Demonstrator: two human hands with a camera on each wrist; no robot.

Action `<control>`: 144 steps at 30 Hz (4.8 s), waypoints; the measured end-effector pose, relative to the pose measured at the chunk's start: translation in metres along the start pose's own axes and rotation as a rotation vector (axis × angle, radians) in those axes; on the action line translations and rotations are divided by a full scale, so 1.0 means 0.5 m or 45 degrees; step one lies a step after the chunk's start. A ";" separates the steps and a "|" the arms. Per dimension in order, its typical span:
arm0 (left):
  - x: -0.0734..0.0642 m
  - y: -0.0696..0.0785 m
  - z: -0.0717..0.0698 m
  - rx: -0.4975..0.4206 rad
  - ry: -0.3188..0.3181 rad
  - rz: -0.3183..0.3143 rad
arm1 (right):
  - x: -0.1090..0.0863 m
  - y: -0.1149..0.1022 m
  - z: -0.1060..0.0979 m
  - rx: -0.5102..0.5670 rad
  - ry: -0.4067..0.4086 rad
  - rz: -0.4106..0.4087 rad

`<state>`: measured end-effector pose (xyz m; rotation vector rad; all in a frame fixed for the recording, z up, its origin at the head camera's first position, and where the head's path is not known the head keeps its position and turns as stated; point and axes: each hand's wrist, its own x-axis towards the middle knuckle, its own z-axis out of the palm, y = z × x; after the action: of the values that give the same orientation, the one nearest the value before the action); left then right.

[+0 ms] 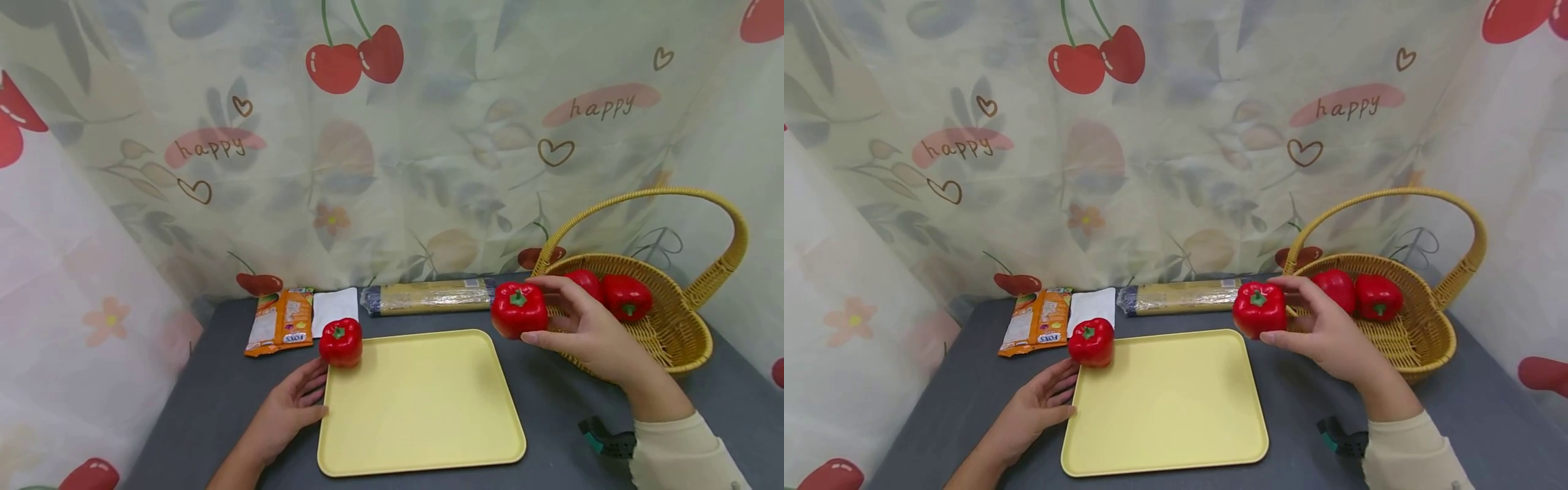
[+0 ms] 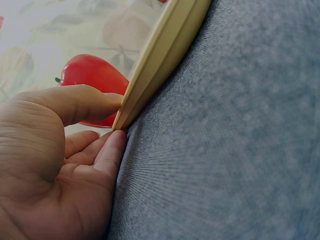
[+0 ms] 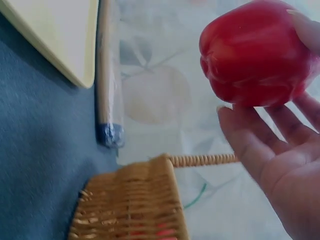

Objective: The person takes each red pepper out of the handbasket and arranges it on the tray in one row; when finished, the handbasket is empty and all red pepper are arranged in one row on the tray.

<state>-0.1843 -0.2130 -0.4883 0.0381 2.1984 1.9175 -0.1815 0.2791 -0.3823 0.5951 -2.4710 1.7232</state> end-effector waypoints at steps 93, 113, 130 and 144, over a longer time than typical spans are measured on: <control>0.002 -0.005 -0.002 -0.017 -0.018 0.001 | 0.223 0.060 0.358 0.125 -0.390 0.280; 0.002 -0.007 -0.005 -0.020 -0.017 0.002 | 0.215 0.042 0.344 0.124 -0.403 0.231; 0.002 -0.006 -0.002 -0.020 -0.024 0.009 | 0.171 0.014 0.246 0.170 -0.314 0.120; 0.001 -0.005 0.000 -0.009 -0.027 0.014 | 0.124 0.012 0.140 0.280 -0.191 -0.028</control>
<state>-0.1844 -0.2134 -0.4909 0.0697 2.1822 1.9216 -0.2295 0.1998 -0.3964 0.7954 -2.3734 2.0288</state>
